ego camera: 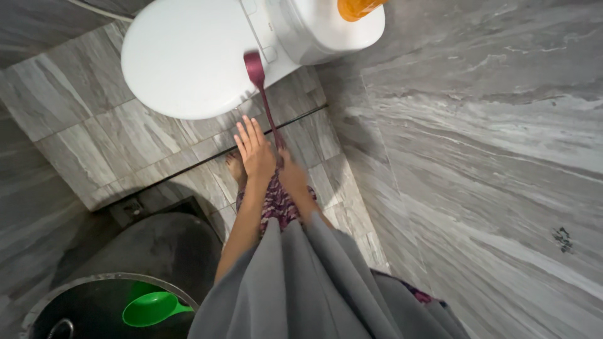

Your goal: The person scrubs the toilet seat and rim with a toilet brush, then pours water from a green scoop into the bowl. They repeat the scrubbing and rinsing process multiple times, using a bottle of cleaning liquid and a large water container.

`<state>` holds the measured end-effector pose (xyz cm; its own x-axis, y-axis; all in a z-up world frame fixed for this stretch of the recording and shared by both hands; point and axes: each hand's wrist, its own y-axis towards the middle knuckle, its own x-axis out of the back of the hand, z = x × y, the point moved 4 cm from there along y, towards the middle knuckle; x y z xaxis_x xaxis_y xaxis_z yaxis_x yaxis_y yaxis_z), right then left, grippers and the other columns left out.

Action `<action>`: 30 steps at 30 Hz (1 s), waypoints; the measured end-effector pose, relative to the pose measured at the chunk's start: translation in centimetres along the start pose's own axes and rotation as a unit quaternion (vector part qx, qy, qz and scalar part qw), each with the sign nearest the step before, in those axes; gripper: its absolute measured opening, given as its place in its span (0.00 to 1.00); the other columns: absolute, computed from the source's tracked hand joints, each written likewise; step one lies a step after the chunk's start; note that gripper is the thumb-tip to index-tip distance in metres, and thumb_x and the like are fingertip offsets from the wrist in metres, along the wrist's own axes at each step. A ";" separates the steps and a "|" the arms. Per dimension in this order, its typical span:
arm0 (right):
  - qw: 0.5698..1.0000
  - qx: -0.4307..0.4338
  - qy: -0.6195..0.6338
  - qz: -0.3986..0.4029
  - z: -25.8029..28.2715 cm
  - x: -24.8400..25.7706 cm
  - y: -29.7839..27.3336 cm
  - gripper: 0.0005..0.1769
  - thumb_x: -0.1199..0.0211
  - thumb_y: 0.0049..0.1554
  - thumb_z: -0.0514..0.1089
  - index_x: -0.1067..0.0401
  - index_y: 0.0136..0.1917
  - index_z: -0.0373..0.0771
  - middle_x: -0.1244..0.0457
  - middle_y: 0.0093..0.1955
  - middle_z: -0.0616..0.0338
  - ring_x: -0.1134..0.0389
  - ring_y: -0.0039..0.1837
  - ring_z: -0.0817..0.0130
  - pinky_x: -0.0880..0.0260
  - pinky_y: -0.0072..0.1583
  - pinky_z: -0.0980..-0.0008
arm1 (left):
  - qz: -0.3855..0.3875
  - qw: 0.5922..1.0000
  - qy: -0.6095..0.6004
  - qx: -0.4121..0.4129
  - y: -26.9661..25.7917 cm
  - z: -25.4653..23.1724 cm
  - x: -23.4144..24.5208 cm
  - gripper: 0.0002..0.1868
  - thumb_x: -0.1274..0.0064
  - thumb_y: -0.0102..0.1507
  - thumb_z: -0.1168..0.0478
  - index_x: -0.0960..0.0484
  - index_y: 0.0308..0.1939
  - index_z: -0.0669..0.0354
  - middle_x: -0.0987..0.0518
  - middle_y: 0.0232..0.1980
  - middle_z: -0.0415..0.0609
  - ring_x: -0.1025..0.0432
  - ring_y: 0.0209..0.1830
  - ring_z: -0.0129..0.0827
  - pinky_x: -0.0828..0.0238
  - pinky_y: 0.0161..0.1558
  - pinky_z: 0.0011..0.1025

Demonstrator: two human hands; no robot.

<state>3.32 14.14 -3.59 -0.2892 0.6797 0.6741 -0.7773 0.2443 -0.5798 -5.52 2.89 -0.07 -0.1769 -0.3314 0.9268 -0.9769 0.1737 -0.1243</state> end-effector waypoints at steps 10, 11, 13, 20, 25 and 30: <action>0.998 0.022 0.000 -0.051 3.7 3.5 8.8 0.33 0.48 0.65 0.40 0.37 0.82 0.54 0.27 0.62 0.37 0.25 0.61 0.33 0.27 0.60 0.36 | 0.012 0.999 0.050 0.015 -0.3 1.2 0.4 0.48 0.45 0.72 0.59 0.50 0.90 0.74 0.60 0.95 0.68 0.62 0.95 0.64 0.66 0.88 0.59; 1.000 -0.011 -0.017 -0.022 3.9 3.6 9.2 0.35 0.48 0.64 0.40 0.37 0.83 0.54 0.27 0.60 0.37 0.25 0.62 0.34 0.27 0.61 0.37 | 0.011 0.999 0.042 0.020 -0.3 1.2 0.5 0.48 0.45 0.72 0.59 0.50 0.90 0.75 0.60 0.94 0.68 0.62 0.94 0.64 0.67 0.88 0.60; 0.998 0.033 0.023 -0.046 3.1 2.1 6.1 0.27 0.47 0.69 0.43 0.35 0.81 0.52 0.27 0.63 0.36 0.26 0.63 0.32 0.28 0.62 0.36 | 0.011 0.999 0.028 0.028 -0.3 1.3 1.1 0.48 0.44 0.72 0.58 0.50 0.90 0.75 0.60 0.94 0.68 0.63 0.94 0.65 0.67 0.88 0.60; 0.998 0.000 -0.017 0.053 0.7 -2.8 -2.1 0.33 0.49 0.70 0.45 0.41 0.86 0.56 0.27 0.57 0.33 0.25 0.59 0.30 0.30 0.61 0.33 | 0.031 0.997 0.015 0.067 -1.1 1.9 1.9 0.50 0.43 0.70 0.57 0.50 0.90 0.73 0.59 0.94 0.68 0.62 0.94 0.64 0.67 0.88 0.59; 0.994 0.091 -0.005 -0.054 2.8 0.8 6.3 0.26 0.48 0.71 0.43 0.36 0.81 0.53 0.26 0.60 0.35 0.25 0.59 0.29 0.28 0.59 0.33 | 0.017 0.997 0.030 0.067 -2.0 2.5 0.4 0.48 0.45 0.72 0.58 0.51 0.91 0.73 0.58 0.95 0.67 0.61 0.94 0.64 0.66 0.89 0.60; 0.987 0.138 0.013 -0.082 2.4 0.2 2.5 0.31 0.47 0.64 0.39 0.34 0.79 0.53 0.27 0.60 0.33 0.25 0.60 0.28 0.27 0.59 0.34 | 0.004 0.997 0.002 0.078 -3.2 2.1 0.5 0.47 0.45 0.72 0.59 0.51 0.90 0.72 0.58 0.94 0.68 0.62 0.94 0.64 0.66 0.88 0.61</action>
<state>0.01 13.20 -3.83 -0.1346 0.6646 0.7350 -0.9359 0.1584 -0.3147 -2.76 0.22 0.07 -0.1852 -0.3275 0.9265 -0.9821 0.0296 -0.1858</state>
